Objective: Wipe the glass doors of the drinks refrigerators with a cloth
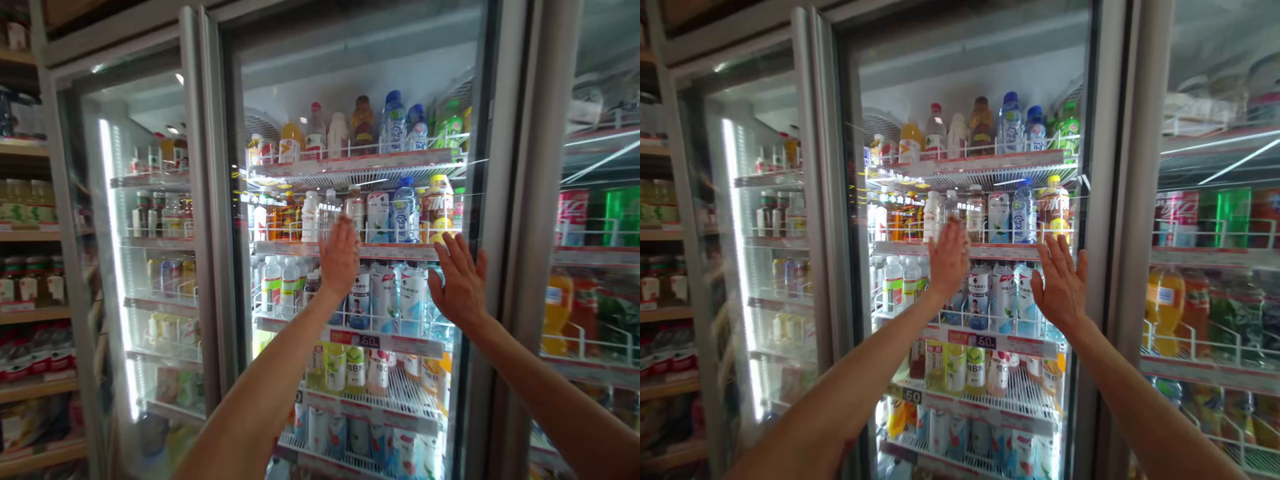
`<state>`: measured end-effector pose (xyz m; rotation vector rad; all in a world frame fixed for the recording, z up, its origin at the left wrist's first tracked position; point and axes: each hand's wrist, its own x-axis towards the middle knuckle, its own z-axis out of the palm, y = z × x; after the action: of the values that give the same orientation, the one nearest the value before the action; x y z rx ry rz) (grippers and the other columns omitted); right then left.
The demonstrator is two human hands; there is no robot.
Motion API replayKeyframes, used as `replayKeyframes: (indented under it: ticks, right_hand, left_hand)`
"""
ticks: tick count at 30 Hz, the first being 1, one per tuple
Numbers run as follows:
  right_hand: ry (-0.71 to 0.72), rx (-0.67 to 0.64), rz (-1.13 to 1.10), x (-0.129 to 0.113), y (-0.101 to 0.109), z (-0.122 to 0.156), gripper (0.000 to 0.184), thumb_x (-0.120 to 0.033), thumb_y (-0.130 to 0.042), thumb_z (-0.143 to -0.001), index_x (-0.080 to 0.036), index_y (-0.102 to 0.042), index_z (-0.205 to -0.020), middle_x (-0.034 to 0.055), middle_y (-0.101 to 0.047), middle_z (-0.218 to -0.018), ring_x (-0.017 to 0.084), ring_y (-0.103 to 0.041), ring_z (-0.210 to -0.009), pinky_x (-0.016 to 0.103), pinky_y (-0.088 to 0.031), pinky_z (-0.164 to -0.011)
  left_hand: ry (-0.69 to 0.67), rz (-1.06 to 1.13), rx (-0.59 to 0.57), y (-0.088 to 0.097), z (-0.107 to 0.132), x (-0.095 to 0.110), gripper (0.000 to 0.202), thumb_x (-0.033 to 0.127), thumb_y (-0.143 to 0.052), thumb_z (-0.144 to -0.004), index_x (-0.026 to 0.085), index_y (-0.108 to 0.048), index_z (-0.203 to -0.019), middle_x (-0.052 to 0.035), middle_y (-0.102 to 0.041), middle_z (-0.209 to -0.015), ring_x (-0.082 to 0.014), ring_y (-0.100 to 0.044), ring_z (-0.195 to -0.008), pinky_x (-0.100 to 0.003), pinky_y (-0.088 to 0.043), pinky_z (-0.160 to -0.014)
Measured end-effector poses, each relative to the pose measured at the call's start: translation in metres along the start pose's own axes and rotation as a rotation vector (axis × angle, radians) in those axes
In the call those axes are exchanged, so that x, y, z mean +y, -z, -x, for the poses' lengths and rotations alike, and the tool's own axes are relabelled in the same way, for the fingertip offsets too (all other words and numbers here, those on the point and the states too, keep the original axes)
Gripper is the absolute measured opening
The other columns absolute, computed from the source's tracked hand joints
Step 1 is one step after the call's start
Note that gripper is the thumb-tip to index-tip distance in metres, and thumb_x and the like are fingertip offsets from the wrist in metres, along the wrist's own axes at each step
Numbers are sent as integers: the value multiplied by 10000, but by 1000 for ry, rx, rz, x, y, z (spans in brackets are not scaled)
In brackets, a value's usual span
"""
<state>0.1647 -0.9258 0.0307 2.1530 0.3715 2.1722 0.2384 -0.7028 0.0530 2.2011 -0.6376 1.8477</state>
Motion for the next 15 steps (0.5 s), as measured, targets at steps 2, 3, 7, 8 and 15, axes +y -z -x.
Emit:
replayKeyframes:
  ticks: [2, 3, 7, 8, 15]
  right_hand:
    - [-17, 2, -18, 4, 3, 0, 586, -257, -425, -872, -220, -255, -1431, 114, -374, -1434, 258, -303, -1356, 525, -187, -1100]
    - [-22, 7, -26, 7, 4, 1, 585, -257, -421, -874, -227, -252, -1433, 110, -370, -1437, 256, -304, -1355, 524, -187, -1102]
    - [-50, 30, -26, 16, 11, 4, 580, -244, -418, -877, -235, -255, -1433, 104, -373, -1436, 257, -309, -1353, 531, -190, -1100]
    - [-53, 41, -28, 18, 12, 4, 578, -232, -419, -876, -236, -259, -1432, 106, -381, -1431, 257, -315, -1350, 532, -198, -1098]
    - [115, -14, -371, -15, -9, -15, 538, -193, -312, -905, -213, -235, -1437, 92, -459, -1374, 154, -396, -1302, 367, -380, -1047]
  left_hand:
    - [-332, 69, -121, -3, 1, 18, 430, 242, -279, -934, 225, -404, -1345, -47, -367, -1451, -170, -229, -1390, -485, -121, -1155]
    - [-475, 97, -171, -4, 0, 26, 424, 240, -271, -939, 254, -403, -1342, -14, -377, -1447, -144, -229, -1388, -461, -105, -1164]
    - [-369, 119, -139, -7, -19, 42, 444, 234, -264, -938, 236, -357, -1372, -25, -364, -1455, -146, -194, -1399, -450, -65, -1171]
    - [-273, 115, -107, -9, -24, 46, 461, 226, -262, -933, 202, -332, -1388, -57, -344, -1464, -169, -171, -1407, -472, -68, -1167]
    - [-265, 258, -120, -18, -12, 72, 663, 334, -369, -886, 100, -96, -1444, -161, -185, -1511, -221, -55, -1423, -506, -195, -1126]
